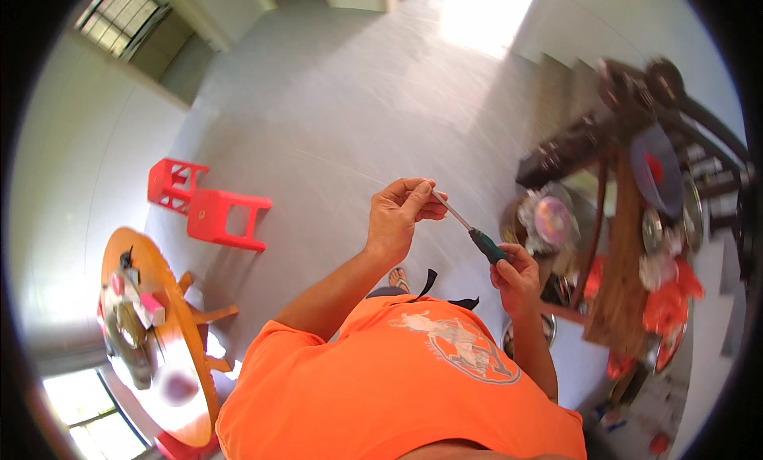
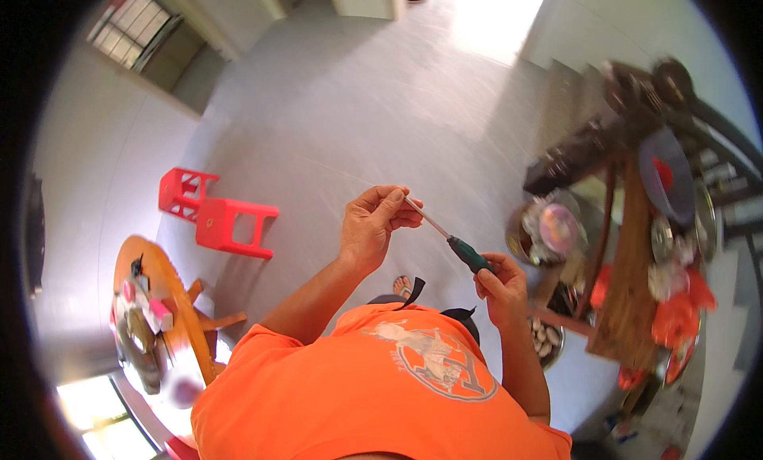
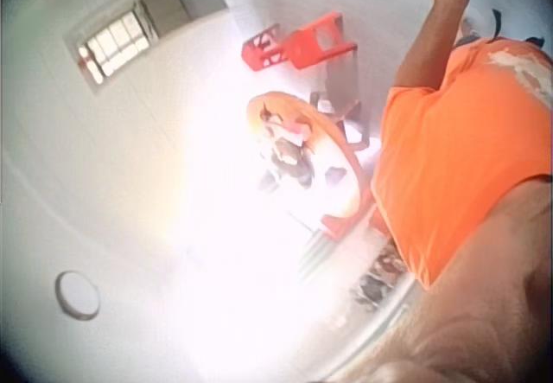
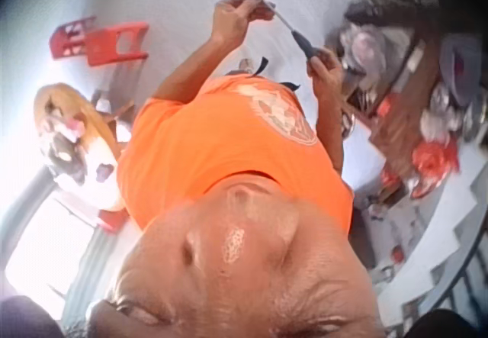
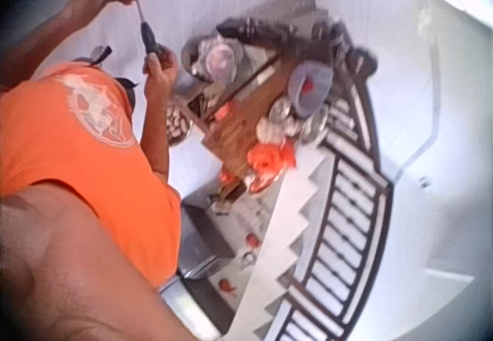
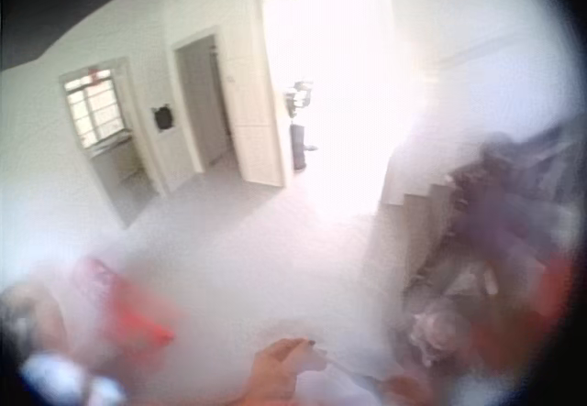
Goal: The person wipes the exterior of a kitchen hood and the surrounding countertop with a cloth, then uses a screwdriver to tighten a screw inside the hood vent area.
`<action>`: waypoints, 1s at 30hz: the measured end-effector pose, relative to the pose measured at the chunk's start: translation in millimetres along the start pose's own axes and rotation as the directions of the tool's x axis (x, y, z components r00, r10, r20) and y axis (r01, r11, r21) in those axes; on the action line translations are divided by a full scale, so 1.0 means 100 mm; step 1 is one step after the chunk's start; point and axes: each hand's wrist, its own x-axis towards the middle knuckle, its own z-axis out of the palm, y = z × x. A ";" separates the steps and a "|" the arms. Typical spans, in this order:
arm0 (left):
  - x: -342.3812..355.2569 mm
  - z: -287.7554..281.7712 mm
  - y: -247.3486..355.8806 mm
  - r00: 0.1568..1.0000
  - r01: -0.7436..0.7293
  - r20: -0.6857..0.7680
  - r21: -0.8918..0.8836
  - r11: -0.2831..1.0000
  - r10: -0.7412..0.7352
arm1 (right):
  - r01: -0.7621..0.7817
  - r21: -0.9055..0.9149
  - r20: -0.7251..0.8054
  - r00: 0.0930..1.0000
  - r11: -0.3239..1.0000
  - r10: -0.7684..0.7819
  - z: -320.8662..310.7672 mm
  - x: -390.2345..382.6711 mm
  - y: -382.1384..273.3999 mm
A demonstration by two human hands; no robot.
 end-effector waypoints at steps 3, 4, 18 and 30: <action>0.45 -0.45 0.42 0.994 -0.029 -0.103 0.031 0.999 0.032 | -0.035 -0.011 0.115 0.993 0.999 0.036 0.45 0.72 0.03; 0.59 -0.56 0.50 0.990 -0.042 -0.136 0.021 0.999 0.044 | -0.057 -0.031 0.140 0.988 0.998 0.060 0.55 0.95 0.03; 2.83 -2.10 1.82 0.832 -0.235 -0.509 0.039 0.971 0.222 | -0.165 -0.284 0.491 0.821 0.944 0.291 2.59 4.74 -0.20; 4.19 -4.19 2.96 0.544 -0.533 -0.781 -0.040 0.845 0.306 | -0.112 -0.538 0.679 0.530 0.835 0.508 5.37 7.39 0.43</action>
